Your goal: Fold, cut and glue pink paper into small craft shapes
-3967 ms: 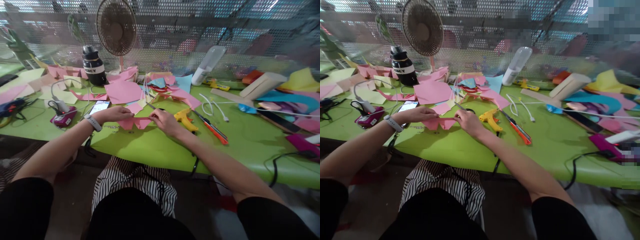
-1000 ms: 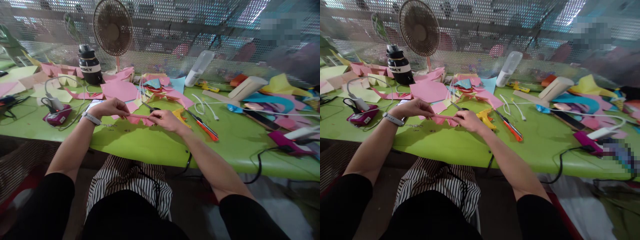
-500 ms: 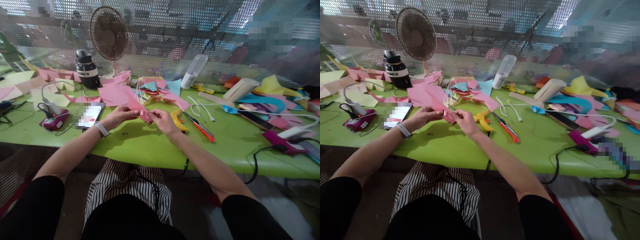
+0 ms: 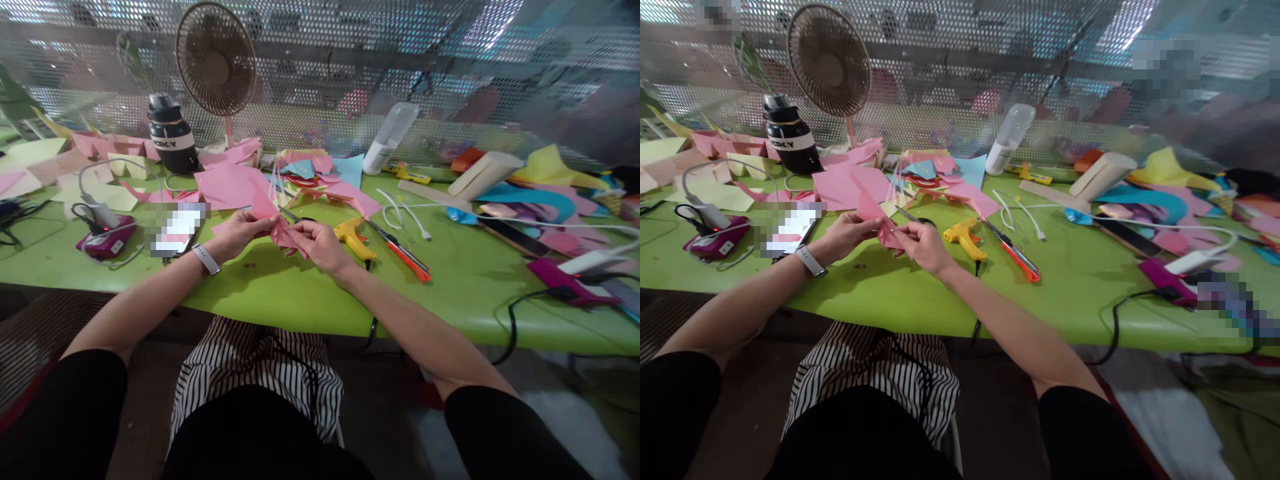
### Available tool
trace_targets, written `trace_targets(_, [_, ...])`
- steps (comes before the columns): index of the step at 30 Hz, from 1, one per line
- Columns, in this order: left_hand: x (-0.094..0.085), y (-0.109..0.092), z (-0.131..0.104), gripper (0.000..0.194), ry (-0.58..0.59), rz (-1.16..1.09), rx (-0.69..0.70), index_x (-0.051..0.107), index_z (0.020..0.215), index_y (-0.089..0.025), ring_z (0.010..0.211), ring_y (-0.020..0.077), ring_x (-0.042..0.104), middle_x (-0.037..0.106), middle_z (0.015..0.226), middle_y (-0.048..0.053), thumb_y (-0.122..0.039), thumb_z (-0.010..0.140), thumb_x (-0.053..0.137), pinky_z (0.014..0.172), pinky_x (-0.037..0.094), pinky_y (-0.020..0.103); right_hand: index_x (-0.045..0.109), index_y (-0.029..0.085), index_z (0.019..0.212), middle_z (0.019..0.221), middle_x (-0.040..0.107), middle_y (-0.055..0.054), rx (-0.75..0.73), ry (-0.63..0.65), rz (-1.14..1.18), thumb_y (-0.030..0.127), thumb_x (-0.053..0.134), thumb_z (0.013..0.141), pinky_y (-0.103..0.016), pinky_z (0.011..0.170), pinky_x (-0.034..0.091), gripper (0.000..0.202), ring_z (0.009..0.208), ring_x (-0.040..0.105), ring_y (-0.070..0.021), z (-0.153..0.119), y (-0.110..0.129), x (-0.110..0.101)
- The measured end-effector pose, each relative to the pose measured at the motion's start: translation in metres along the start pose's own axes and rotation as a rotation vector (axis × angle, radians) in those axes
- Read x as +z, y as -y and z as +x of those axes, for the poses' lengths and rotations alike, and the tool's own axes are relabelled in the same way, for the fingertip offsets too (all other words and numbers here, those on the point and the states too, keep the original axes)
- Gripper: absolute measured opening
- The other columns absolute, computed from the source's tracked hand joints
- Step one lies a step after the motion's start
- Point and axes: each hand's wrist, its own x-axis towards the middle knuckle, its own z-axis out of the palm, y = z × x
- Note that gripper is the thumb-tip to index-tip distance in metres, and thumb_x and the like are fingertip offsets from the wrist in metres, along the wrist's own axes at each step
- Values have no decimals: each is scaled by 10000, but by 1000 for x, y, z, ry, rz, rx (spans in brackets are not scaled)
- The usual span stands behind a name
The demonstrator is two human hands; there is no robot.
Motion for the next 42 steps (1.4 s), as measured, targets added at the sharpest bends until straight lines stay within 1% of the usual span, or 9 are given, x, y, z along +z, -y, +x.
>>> trace_targets(5, [4,-2,-2,225,-9,-38,-31,719,743,-112,626,77,622,712,707,18,-277,665,851,705,526,237,650,163,907,780,741,-62,116,127,15,503,735,756,-217,418,464,382,535,654,-127,-5,3,2])
trace_targets(10, [2,-3,-2,245,24,34,37,700,772,-112,642,75,606,701,742,17,-297,688,836,680,498,230,647,164,781,677,690,-38,79,61,-78,556,717,748,-247,512,495,400,581,637,-135,-4,8,-4])
trace_targets(13, [1,-7,-4,235,185,190,-13,698,736,-108,576,67,556,669,675,8,-303,702,824,576,442,212,611,175,718,564,585,21,-11,-63,-75,602,663,777,-232,544,468,434,536,555,-96,-1,12,-7])
trace_targets(16, [1,-11,-8,209,412,358,-133,701,702,-111,517,59,510,629,600,-12,-288,712,812,502,376,196,595,180,766,562,538,58,-28,-45,13,580,735,709,-214,467,378,428,485,464,-70,1,11,-6])
trace_targets(24, [1,-12,-9,173,449,290,-201,724,872,-151,758,150,702,754,835,49,-289,772,754,732,531,270,642,168,712,591,604,22,-52,-148,104,517,804,632,-234,481,429,393,496,504,-85,1,8,0])
trace_targets(32, [-18,-24,-2,168,542,481,-289,736,794,-153,636,129,675,753,775,57,-318,763,750,650,531,249,634,171,634,533,597,19,161,-129,47,480,818,597,-224,464,410,362,454,489,-78,9,4,-20])
trace_targets(35, [-25,-30,2,151,633,568,-328,741,746,-171,613,130,666,739,702,34,-321,752,754,630,527,243,669,169,697,660,666,-15,97,-135,-146,492,786,643,-254,578,456,348,584,572,-115,13,10,-34])
trace_targets(37, [-23,-31,4,124,664,627,-329,749,718,-187,610,133,667,728,657,21,-309,736,760,612,516,231,677,172,731,720,677,-24,22,-88,-333,533,747,691,-266,609,444,370,645,578,-131,15,18,-35])
trace_targets(42, [-7,-30,11,113,646,708,-313,769,682,-211,514,158,641,731,632,43,-307,640,811,511,492,245,641,169,653,595,571,17,84,326,-574,568,772,650,-251,514,327,420,561,463,-105,25,36,-17])
